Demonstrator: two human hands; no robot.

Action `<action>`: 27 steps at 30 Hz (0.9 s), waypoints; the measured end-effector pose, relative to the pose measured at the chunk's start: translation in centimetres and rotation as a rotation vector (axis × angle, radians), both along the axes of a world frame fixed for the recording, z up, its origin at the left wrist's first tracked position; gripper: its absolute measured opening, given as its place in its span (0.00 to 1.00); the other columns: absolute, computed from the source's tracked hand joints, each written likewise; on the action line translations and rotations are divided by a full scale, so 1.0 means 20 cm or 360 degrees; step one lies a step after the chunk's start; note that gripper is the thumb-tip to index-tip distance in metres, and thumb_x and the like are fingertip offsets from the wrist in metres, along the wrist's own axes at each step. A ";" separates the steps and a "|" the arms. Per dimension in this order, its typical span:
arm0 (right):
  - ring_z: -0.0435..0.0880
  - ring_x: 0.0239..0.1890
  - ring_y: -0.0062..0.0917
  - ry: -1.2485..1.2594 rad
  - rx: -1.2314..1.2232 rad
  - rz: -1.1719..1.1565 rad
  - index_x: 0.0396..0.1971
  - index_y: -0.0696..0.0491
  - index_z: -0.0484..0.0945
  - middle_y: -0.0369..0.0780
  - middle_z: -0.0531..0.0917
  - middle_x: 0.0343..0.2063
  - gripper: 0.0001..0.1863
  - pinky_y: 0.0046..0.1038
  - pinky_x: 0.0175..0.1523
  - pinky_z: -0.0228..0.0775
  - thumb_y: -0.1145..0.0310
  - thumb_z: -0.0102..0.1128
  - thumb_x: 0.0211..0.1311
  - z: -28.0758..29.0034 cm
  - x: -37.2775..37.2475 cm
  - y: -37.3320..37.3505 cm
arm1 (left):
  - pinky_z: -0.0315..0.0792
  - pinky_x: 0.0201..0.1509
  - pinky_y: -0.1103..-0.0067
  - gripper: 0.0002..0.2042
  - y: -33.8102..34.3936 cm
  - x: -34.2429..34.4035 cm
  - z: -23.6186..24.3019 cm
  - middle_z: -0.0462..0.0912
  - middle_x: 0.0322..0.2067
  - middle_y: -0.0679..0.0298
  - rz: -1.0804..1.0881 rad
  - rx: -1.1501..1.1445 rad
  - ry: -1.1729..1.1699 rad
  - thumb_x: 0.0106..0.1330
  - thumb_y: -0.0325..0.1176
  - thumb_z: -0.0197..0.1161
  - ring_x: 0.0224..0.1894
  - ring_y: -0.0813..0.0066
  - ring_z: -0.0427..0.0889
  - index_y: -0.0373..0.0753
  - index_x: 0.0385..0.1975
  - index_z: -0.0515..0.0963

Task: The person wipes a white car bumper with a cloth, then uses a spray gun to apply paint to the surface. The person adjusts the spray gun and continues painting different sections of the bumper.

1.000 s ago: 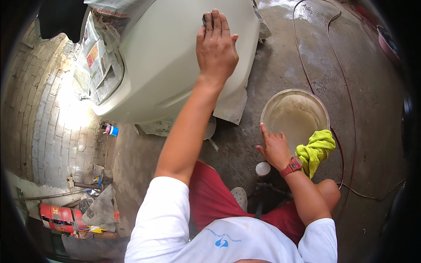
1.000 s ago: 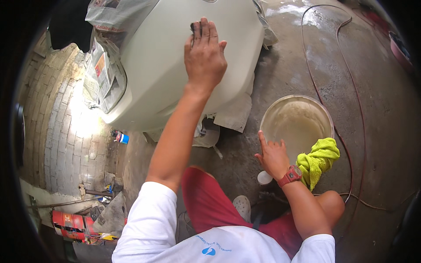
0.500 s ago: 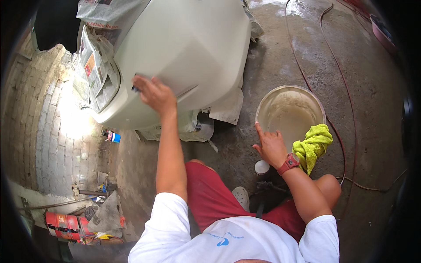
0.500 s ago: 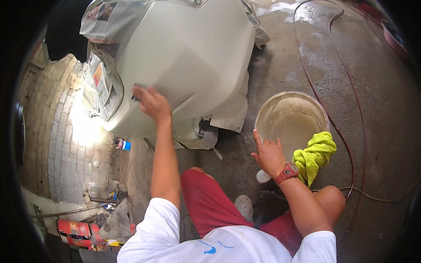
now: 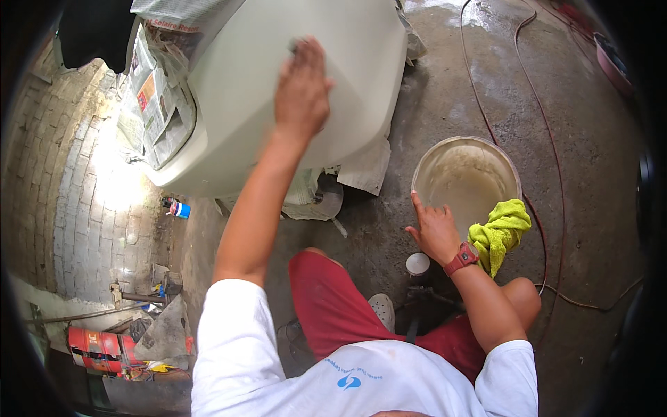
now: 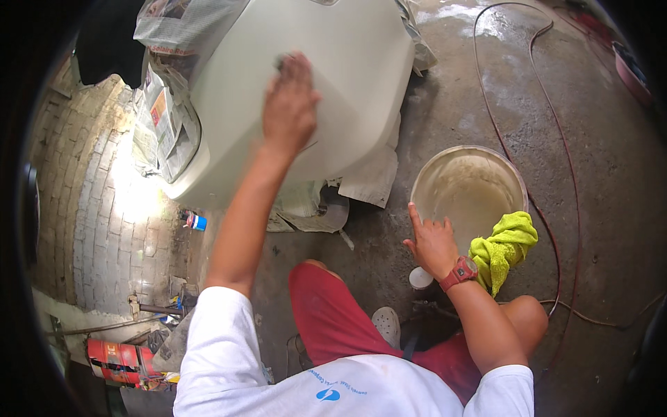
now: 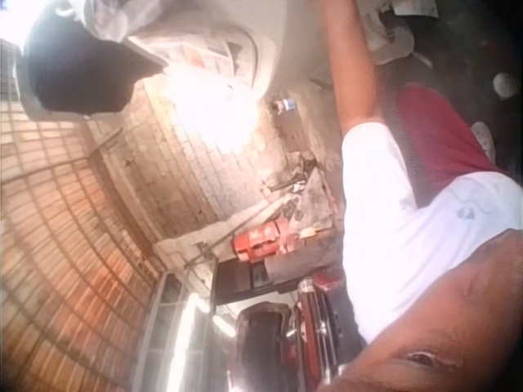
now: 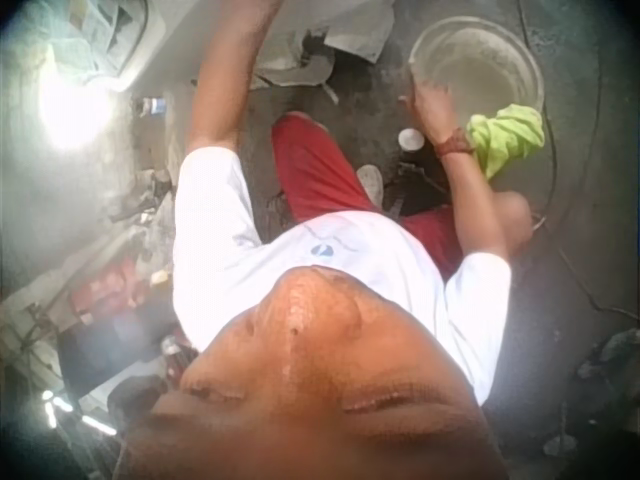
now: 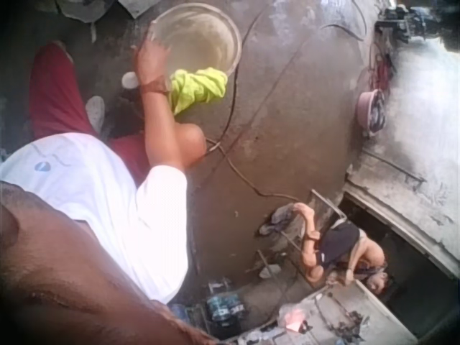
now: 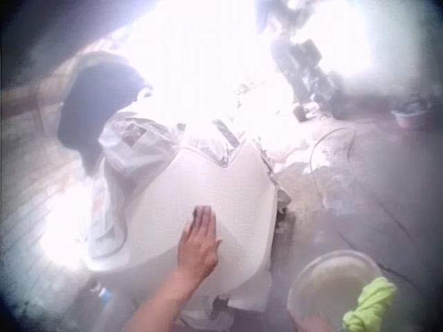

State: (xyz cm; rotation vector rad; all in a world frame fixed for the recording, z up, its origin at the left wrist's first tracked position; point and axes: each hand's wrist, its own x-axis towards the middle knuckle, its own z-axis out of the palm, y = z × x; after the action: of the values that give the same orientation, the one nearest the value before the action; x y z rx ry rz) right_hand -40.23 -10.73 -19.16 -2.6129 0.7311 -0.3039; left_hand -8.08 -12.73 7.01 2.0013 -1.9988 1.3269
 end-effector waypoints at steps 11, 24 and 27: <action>0.89 0.47 0.45 -0.0037 -0.0014 -0.0009 0.88 0.51 0.52 0.47 0.89 0.42 0.52 0.57 0.69 0.71 0.47 0.69 0.75 -0.03 0.00 0.00 | 0.47 0.89 0.61 0.35 0.09 0.03 0.00 0.60 0.86 0.50 0.0145 0.0086 -0.0149 0.84 0.45 0.54 0.88 0.58 0.58 0.30 0.84 0.60; 0.89 0.47 0.45 0.0005 -0.0022 0.0000 0.88 0.51 0.52 0.47 0.89 0.42 0.54 0.51 0.67 0.73 0.47 0.72 0.72 -0.03 -0.01 0.00 | 0.49 0.88 0.61 0.35 0.40 0.23 -0.03 0.50 0.89 0.57 0.0405 -0.0318 0.0042 0.87 0.42 0.51 0.91 0.61 0.48 0.37 0.88 0.53; 0.89 0.48 0.45 -0.0038 0.0019 -0.0004 0.88 0.51 0.51 0.47 0.89 0.43 0.54 0.53 0.69 0.72 0.47 0.72 0.72 -0.01 0.00 0.00 | 0.50 0.86 0.62 0.35 0.45 0.20 -0.16 0.50 0.89 0.55 0.0282 -0.0215 0.0090 0.86 0.42 0.51 0.91 0.59 0.49 0.37 0.88 0.54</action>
State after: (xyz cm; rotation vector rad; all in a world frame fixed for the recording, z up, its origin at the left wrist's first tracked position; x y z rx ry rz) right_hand -40.18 -10.74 -19.41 -2.5928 0.7263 -0.3302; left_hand -4.07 -3.66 3.91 2.1681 -1.6938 1.3781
